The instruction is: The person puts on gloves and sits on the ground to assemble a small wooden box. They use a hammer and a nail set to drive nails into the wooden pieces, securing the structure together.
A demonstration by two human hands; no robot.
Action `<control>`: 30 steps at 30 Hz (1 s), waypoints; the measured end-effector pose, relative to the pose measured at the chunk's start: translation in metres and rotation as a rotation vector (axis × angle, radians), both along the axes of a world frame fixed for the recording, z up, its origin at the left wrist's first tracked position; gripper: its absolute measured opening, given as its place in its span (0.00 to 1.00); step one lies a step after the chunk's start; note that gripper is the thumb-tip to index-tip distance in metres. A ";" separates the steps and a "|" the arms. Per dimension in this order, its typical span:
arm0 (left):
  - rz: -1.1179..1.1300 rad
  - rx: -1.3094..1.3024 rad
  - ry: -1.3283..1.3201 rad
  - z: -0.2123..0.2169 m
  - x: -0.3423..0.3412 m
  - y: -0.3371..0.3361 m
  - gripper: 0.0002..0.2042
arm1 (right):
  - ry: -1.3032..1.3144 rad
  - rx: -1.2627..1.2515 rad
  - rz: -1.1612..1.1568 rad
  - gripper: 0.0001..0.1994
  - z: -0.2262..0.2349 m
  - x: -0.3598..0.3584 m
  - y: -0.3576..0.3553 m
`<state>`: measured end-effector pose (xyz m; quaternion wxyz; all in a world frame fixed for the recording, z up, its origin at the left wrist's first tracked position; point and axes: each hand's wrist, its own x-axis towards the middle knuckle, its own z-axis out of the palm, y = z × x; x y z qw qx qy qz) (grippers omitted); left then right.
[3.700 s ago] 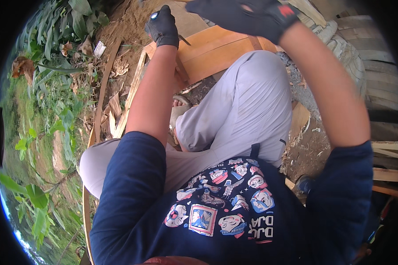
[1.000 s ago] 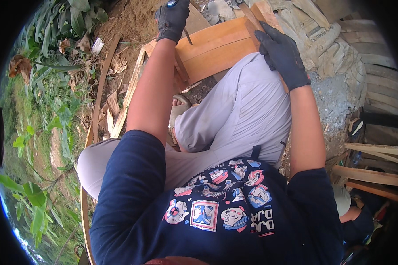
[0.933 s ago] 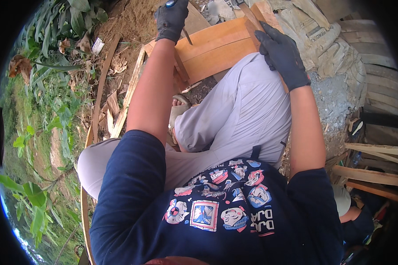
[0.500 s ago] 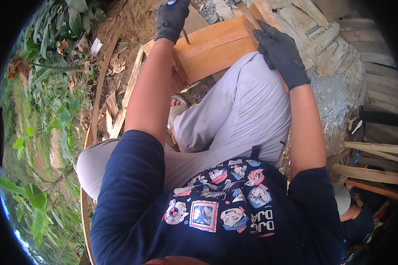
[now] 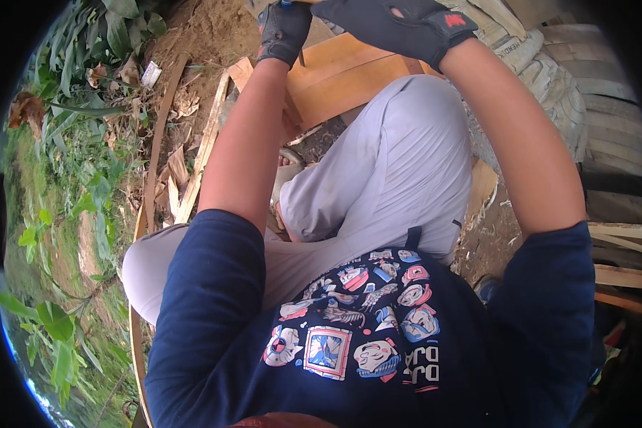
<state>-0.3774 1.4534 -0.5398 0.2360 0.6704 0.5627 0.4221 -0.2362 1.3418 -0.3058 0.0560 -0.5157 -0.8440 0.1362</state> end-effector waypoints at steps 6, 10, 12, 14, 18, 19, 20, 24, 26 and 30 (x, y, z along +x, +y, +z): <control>0.084 -0.032 -0.010 0.005 -0.005 -0.003 0.26 | -0.068 -0.075 -0.096 0.24 0.003 -0.004 -0.001; -0.045 -0.198 0.177 0.021 -0.001 -0.012 0.23 | 0.199 0.028 -0.088 0.24 0.002 -0.001 -0.014; 0.022 0.016 -0.003 0.002 -0.002 -0.017 0.21 | -0.031 -0.040 -0.059 0.23 0.001 0.001 -0.012; -0.012 0.095 0.127 0.000 -0.002 -0.013 0.20 | -0.095 -0.110 -0.111 0.23 0.012 -0.007 -0.011; -0.062 0.072 0.350 0.001 0.010 -0.016 0.16 | 0.095 0.131 -0.145 0.22 -0.009 0.006 -0.025; -0.003 0.011 0.182 -0.003 0.007 -0.014 0.16 | 0.152 0.294 -0.082 0.22 -0.019 0.004 -0.027; 0.056 -0.049 0.013 -0.006 0.004 -0.011 0.16 | 0.106 0.199 -0.087 0.22 -0.019 0.006 -0.026; -0.089 -0.017 0.338 0.000 -0.008 -0.011 0.18 | 0.167 -0.122 -0.252 0.23 0.005 -0.006 -0.030; -0.145 -0.044 0.292 0.018 0.007 -0.020 0.19 | 0.263 0.127 -0.227 0.24 -0.011 0.007 -0.040; 0.007 -0.020 0.017 0.010 0.013 -0.025 0.22 | 0.039 0.098 -0.117 0.24 -0.023 0.024 -0.036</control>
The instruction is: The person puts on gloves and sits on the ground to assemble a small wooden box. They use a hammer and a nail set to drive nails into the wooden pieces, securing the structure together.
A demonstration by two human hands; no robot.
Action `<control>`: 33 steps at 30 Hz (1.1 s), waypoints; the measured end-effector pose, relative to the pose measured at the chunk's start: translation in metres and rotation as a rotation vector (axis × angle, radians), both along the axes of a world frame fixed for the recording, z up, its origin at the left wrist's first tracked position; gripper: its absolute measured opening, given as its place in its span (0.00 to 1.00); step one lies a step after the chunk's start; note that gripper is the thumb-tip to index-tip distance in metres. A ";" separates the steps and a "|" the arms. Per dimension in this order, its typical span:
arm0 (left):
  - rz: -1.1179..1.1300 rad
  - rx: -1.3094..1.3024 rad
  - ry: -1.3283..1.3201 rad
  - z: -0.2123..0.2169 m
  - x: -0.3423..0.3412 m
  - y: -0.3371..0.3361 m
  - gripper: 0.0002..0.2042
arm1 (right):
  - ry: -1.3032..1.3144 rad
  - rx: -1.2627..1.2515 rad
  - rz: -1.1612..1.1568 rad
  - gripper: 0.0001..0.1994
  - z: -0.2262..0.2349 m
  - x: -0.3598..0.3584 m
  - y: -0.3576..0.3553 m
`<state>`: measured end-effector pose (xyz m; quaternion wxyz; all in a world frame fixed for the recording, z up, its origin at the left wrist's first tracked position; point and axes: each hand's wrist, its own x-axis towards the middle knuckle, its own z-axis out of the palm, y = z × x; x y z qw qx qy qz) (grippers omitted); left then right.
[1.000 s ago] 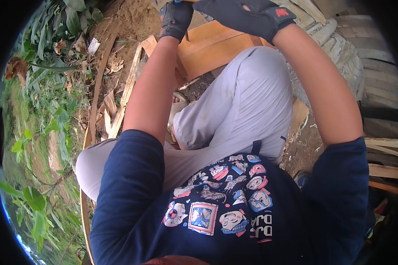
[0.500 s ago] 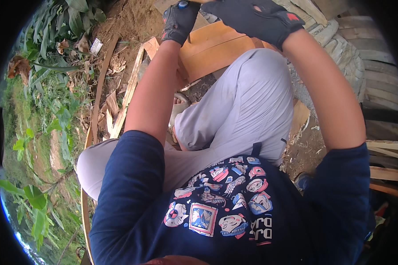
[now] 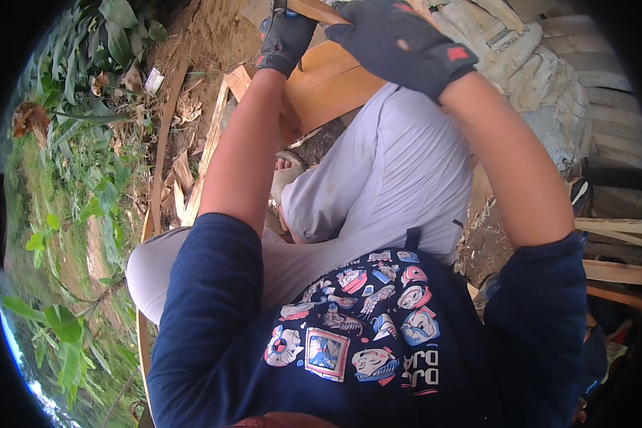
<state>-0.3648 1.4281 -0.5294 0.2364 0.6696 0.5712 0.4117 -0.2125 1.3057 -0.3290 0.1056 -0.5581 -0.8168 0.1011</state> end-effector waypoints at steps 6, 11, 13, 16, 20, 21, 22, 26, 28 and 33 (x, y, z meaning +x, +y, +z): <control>-0.156 -0.096 0.225 0.016 -0.026 0.020 0.25 | 0.347 -0.099 -0.332 0.31 0.007 0.020 -0.025; 0.054 -0.308 -0.639 0.036 -0.046 0.017 0.21 | 0.503 -0.369 -0.616 0.33 -0.037 0.056 -0.044; 0.128 -0.256 -0.879 0.040 -0.049 0.008 0.23 | 0.616 -0.402 -0.606 0.33 -0.044 0.062 -0.042; 0.097 -0.221 -0.792 0.016 -0.053 0.015 0.23 | 0.707 -0.451 -0.615 0.33 -0.045 0.059 -0.035; 0.124 -0.196 -0.673 0.004 -0.042 0.009 0.24 | 0.720 -0.471 -0.614 0.33 -0.048 0.059 -0.032; 0.115 -0.191 -0.603 0.003 -0.042 0.009 0.24 | 0.723 -0.466 -0.596 0.33 -0.048 0.060 -0.032; 0.105 -0.187 -0.534 0.003 -0.040 0.007 0.24 | 0.725 -0.461 -0.580 0.34 -0.047 0.062 -0.033; 0.093 -0.216 -0.534 0.003 -0.032 0.004 0.24 | 0.732 -0.448 -0.590 0.34 -0.049 0.065 -0.035; 0.084 -0.196 -0.538 -0.001 -0.034 0.006 0.24 | 0.715 -0.443 -0.589 0.34 -0.047 0.064 -0.034; 0.042 -0.256 -0.655 -0.007 -0.038 0.011 0.25 | 0.708 -0.453 -0.586 0.34 -0.048 0.064 -0.032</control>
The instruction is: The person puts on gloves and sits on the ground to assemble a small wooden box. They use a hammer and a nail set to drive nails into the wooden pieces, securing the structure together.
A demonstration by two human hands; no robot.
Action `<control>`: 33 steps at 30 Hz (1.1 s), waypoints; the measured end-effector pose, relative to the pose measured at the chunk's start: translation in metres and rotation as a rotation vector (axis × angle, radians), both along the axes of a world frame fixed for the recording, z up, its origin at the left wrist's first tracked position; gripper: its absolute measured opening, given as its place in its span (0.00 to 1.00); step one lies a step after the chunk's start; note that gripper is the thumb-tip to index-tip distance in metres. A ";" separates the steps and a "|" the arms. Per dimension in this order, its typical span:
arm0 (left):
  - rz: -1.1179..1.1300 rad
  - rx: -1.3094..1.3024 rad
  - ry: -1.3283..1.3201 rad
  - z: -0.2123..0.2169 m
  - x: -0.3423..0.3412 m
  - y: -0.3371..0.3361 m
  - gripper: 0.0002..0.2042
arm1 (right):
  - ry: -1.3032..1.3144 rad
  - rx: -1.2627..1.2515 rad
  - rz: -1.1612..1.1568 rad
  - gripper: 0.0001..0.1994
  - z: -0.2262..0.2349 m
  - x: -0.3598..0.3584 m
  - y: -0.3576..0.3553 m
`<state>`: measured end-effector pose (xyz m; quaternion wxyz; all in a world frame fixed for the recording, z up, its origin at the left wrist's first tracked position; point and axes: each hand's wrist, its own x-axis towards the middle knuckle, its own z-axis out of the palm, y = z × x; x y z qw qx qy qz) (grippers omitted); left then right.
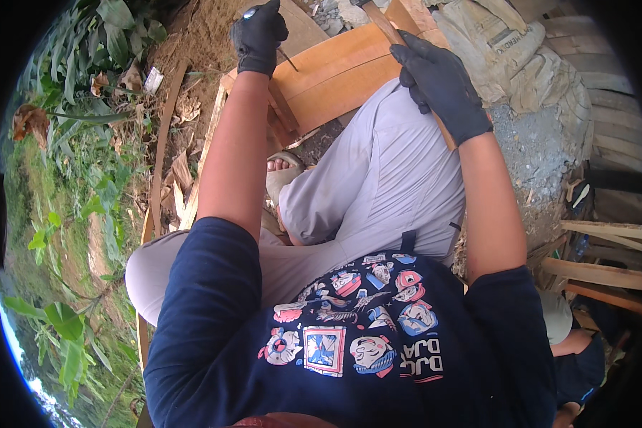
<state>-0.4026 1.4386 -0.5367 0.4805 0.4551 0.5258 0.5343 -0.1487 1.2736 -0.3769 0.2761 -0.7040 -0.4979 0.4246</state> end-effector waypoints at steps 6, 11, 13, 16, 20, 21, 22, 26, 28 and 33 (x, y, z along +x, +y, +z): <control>0.024 0.005 0.282 0.015 0.000 -0.006 0.25 | 0.030 -0.011 -0.028 0.34 -0.001 -0.001 -0.001; -0.007 0.131 0.460 0.015 0.003 -0.005 0.15 | -0.129 -0.026 -0.015 0.31 0.006 -0.008 0.001; -0.003 0.481 0.923 -0.009 -0.010 0.010 0.09 | -0.223 0.026 0.146 0.31 0.026 -0.028 0.009; -0.039 0.463 0.939 0.004 0.012 0.003 0.07 | -0.500 0.570 0.558 0.29 0.031 -0.017 0.039; -0.058 0.334 1.081 -0.012 -0.005 0.014 0.09 | -0.730 0.234 0.808 0.26 0.105 -0.108 0.051; -0.020 0.355 1.088 -0.015 -0.002 0.015 0.09 | -0.835 0.186 0.857 0.27 0.099 -0.107 0.067; 0.019 0.371 1.094 -0.017 0.002 0.013 0.09 | -0.844 0.355 0.993 0.27 0.091 -0.112 0.078; 0.018 0.409 1.163 -0.026 0.025 0.008 0.10 | -0.825 0.491 0.801 0.25 0.101 -0.115 0.078; 0.066 0.363 1.170 -0.040 0.026 0.020 0.11 | -0.856 0.357 0.952 0.25 0.084 -0.107 0.089; 0.086 0.502 1.224 -0.062 0.024 0.021 0.10 | -0.789 0.296 0.928 0.23 0.104 -0.127 0.072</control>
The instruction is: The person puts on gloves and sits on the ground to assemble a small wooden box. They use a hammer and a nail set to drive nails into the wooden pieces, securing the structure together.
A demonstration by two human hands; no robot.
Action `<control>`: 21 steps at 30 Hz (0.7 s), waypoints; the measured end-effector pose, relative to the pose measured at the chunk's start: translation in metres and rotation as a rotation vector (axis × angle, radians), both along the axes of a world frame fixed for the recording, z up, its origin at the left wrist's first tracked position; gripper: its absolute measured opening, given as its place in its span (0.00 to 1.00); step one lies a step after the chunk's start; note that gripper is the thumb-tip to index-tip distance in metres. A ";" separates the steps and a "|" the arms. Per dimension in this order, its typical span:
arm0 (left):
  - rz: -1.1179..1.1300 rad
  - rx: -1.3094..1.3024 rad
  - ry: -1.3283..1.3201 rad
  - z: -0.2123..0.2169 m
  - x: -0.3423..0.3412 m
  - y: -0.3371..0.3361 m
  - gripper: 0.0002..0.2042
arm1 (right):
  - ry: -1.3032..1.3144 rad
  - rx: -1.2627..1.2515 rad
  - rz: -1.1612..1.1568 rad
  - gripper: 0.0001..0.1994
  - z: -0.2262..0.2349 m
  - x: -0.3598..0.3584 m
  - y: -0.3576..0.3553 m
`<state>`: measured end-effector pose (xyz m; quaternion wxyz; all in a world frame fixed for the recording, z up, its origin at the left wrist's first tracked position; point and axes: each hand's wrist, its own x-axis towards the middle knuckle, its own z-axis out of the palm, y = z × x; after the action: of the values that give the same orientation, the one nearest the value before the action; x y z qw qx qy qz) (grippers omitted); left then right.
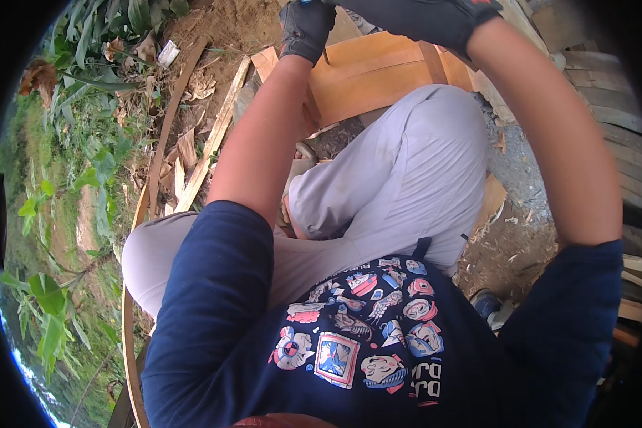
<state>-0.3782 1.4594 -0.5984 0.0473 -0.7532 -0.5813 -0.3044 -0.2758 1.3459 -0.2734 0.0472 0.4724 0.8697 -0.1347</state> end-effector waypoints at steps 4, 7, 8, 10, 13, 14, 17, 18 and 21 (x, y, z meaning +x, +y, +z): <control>0.039 -0.030 -0.020 0.020 -0.009 -0.004 0.09 | 0.024 0.125 0.021 0.23 -0.035 0.020 -0.004; 0.068 -0.029 -0.030 0.024 -0.015 -0.008 0.09 | 0.022 0.035 -0.110 0.24 -0.018 0.016 0.003; 0.015 -0.042 -0.026 0.030 -0.008 -0.009 0.09 | 0.058 0.072 -0.104 0.24 -0.021 0.026 0.005; -0.006 -0.079 -0.218 0.034 0.002 -0.013 0.10 | 0.157 0.110 -0.142 0.24 -0.037 0.034 -0.007; 0.031 -0.057 -0.411 0.031 -0.004 -0.009 0.10 | 0.009 0.032 -0.151 0.24 -0.026 0.030 -0.012; 0.010 -0.004 -0.211 0.030 -0.010 -0.008 0.10 | 0.084 -0.042 -0.276 0.24 -0.021 0.031 -0.013; -0.025 -0.229 -0.526 0.034 -0.032 -0.006 0.14 | 0.367 -0.150 -0.619 0.27 -0.030 0.052 -0.023; -0.033 -0.364 -0.785 0.037 -0.036 -0.006 0.16 | 0.477 -0.156 -0.723 0.28 -0.036 0.061 -0.029; -0.222 -0.469 -1.541 0.070 -0.043 -0.006 0.22 | 0.393 0.036 -0.854 0.35 -0.061 0.113 -0.053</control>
<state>-0.4212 1.4537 -0.5283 -0.5556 -0.3756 -0.4213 -0.6105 -0.1630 1.2930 -0.3345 -0.1864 0.7544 0.5921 -0.2137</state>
